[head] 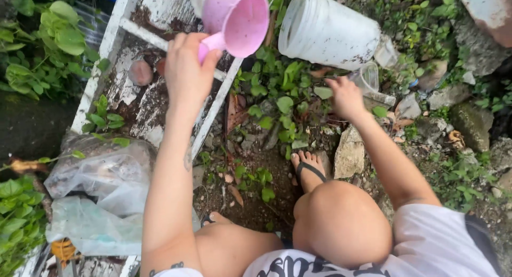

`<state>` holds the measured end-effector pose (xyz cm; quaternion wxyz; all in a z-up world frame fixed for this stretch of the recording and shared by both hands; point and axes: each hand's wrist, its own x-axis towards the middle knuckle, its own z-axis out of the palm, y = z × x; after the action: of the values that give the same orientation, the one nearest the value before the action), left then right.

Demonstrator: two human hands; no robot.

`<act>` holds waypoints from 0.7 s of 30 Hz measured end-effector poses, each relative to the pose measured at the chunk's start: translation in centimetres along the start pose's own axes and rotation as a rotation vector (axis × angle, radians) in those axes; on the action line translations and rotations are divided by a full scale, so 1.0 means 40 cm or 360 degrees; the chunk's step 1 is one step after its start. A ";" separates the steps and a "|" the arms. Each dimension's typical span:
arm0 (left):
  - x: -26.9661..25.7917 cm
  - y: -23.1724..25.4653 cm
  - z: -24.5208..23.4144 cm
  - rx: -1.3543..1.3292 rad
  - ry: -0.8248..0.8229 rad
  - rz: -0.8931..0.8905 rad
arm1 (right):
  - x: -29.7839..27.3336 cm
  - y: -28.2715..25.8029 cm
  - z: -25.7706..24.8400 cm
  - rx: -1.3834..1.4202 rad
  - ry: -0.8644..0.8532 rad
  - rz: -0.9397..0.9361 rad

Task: Removing weeds and small plants from a garden area using hands and a small scoop.

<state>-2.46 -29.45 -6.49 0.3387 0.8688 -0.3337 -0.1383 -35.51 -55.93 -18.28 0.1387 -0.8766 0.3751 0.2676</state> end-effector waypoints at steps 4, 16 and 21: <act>-0.021 0.026 0.007 0.0035 0.0037 0.0136 | 0.013 -0.121 0.045 0.0208 0.0801 -0.0872; -0.032 -0.104 0.021 0.0055 0.0171 -0.0035 | 0.165 -0.208 0.242 -0.0335 0.0108 -0.0189; -0.051 -0.198 0.056 0.0492 -0.0059 -0.0237 | 0.164 -0.152 0.281 -0.0031 0.0297 -0.0321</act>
<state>-1.15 -24.85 -13.50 0.1838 0.9302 -0.2918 -0.1260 -31.39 -50.62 -30.98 0.1210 -0.9323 0.2937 0.1732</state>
